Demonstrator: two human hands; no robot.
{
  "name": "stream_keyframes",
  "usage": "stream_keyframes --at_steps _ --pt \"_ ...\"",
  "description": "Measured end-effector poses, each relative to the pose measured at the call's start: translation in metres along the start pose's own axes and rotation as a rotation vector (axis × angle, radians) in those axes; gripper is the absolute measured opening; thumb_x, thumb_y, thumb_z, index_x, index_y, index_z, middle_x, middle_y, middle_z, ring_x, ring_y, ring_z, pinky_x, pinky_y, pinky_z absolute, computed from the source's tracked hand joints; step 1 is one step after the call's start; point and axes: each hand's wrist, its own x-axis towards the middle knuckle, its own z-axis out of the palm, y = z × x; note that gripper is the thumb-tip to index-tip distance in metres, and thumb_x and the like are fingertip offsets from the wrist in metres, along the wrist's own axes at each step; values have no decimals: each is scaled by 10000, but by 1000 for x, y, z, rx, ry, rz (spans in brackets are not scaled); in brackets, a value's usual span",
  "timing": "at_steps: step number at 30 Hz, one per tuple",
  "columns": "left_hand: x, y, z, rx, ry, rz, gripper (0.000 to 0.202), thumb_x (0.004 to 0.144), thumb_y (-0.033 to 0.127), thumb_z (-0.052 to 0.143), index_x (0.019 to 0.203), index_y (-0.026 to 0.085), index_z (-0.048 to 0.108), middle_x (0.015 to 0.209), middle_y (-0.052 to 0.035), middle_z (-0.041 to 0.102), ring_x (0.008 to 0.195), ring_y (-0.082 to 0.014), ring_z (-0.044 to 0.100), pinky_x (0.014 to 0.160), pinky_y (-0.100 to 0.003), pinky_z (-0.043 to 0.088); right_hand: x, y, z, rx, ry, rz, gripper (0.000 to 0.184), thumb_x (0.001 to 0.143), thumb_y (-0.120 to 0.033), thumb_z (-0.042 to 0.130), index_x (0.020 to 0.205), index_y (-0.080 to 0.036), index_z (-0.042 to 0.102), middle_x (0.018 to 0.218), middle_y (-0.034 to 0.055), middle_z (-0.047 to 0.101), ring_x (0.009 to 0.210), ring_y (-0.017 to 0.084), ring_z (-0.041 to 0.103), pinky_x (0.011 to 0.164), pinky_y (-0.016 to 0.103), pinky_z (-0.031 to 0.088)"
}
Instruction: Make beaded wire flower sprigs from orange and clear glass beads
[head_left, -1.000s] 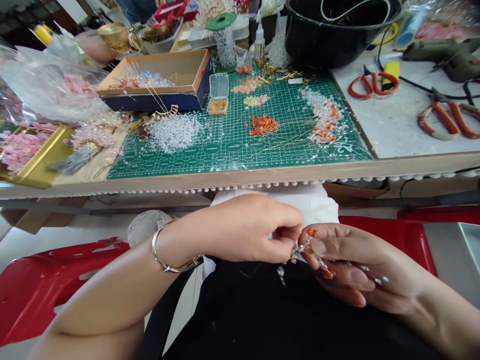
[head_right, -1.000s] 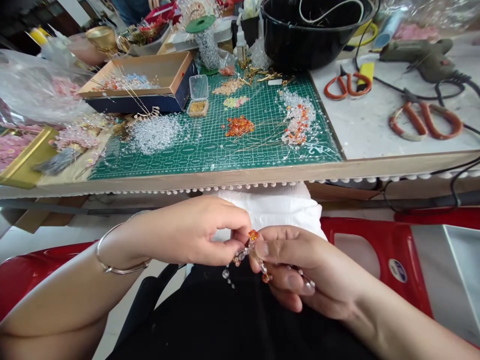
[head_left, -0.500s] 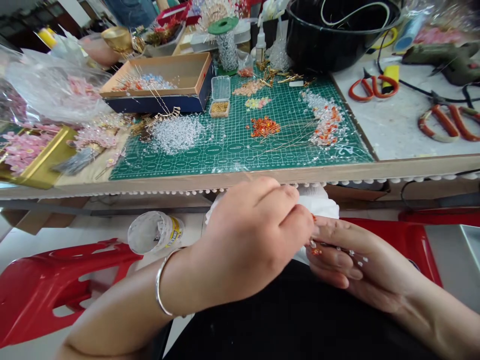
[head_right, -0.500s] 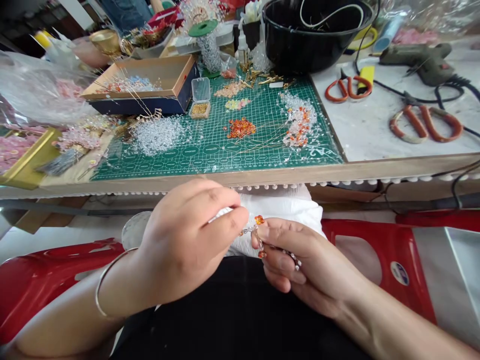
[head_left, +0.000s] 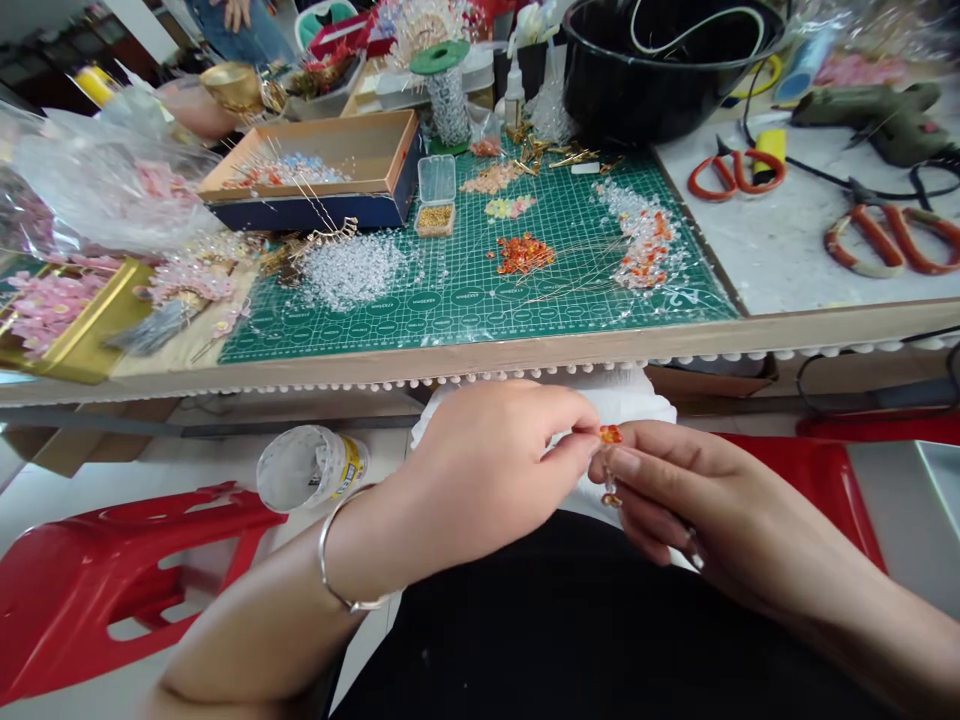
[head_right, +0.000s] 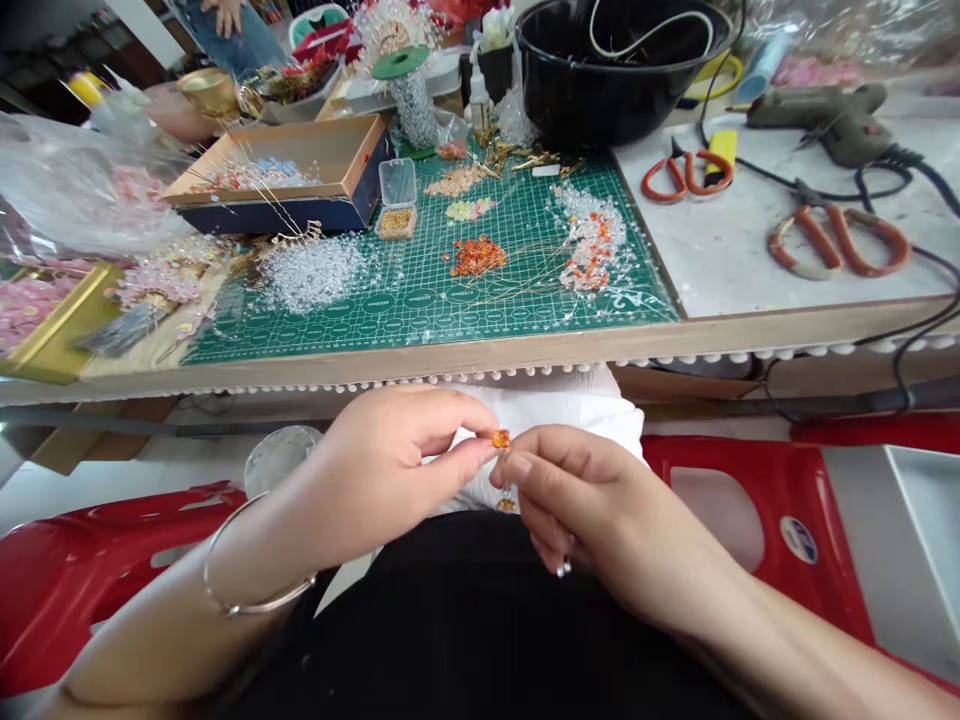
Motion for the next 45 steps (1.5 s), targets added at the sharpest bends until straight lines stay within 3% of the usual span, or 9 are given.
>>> stream_keyframes --at_steps 5,9,12,16,20,28,33,40,45 --pt "12 8 -16 40 -259 -96 171 821 197 579 713 237 706 654 43 673 607 -134 528 532 -265 278 -5 -7 -2 -637 8 -107 422 964 -525 539 687 -207 544 602 -32 471 541 114 400 469 232 309" --pt "21 11 -20 75 -391 -82 176 754 155 588 588 204 618 560 40 601 530 -122 478 487 -274 269 -2 -6 -5 -769 -55 -97 329 952 -442 568 725 -204 562 684 -23 514 622 123 427 526 232 335" --pt "23 7 -21 9 -442 -112 141 756 159 612 637 224 650 569 57 602 517 -120 490 461 -271 284 0 -3 -9 -700 -76 -30 377 935 -472 588 678 -204 519 634 -40 446 574 111 369 486 232 286" --pt "17 -1 -19 156 -302 158 191 863 153 566 694 204 639 673 35 656 615 -136 561 549 -289 354 5 0 -10 -525 -64 61 372 887 -511 644 693 -204 562 574 -49 446 524 104 370 461 234 268" --pt "7 -7 -9 367 -130 393 147 880 121 554 761 190 608 686 8 625 610 -158 543 565 -325 354 7 0 -8 -453 -43 10 370 870 -520 664 701 -198 598 557 -37 491 502 107 407 461 239 298" --pt "2 -10 15 514 258 459 177 848 69 558 711 180 577 586 13 485 532 -163 443 503 -338 285 14 6 -10 -404 94 -107 389 870 -484 690 633 -204 560 522 -41 505 485 102 428 457 232 292" --pt "-5 -6 29 431 459 448 92 873 115 596 801 144 646 598 15 504 528 -155 434 505 -328 307 15 5 -10 -78 116 -152 379 842 -444 763 619 -193 586 483 -44 518 455 85 420 430 204 290" --pt "-11 -16 31 369 498 574 137 910 126 549 978 108 667 584 30 534 528 -143 471 509 -323 305 10 -3 -4 101 96 -168 432 832 -522 745 598 -206 563 377 -68 440 350 81 392 382 191 341" --pt "-16 -13 31 242 485 507 185 924 119 513 1055 106 643 618 15 616 520 -138 512 504 -304 354 8 0 -5 95 81 -186 406 810 -531 765 616 -212 605 373 -60 468 344 92 423 377 194 344"
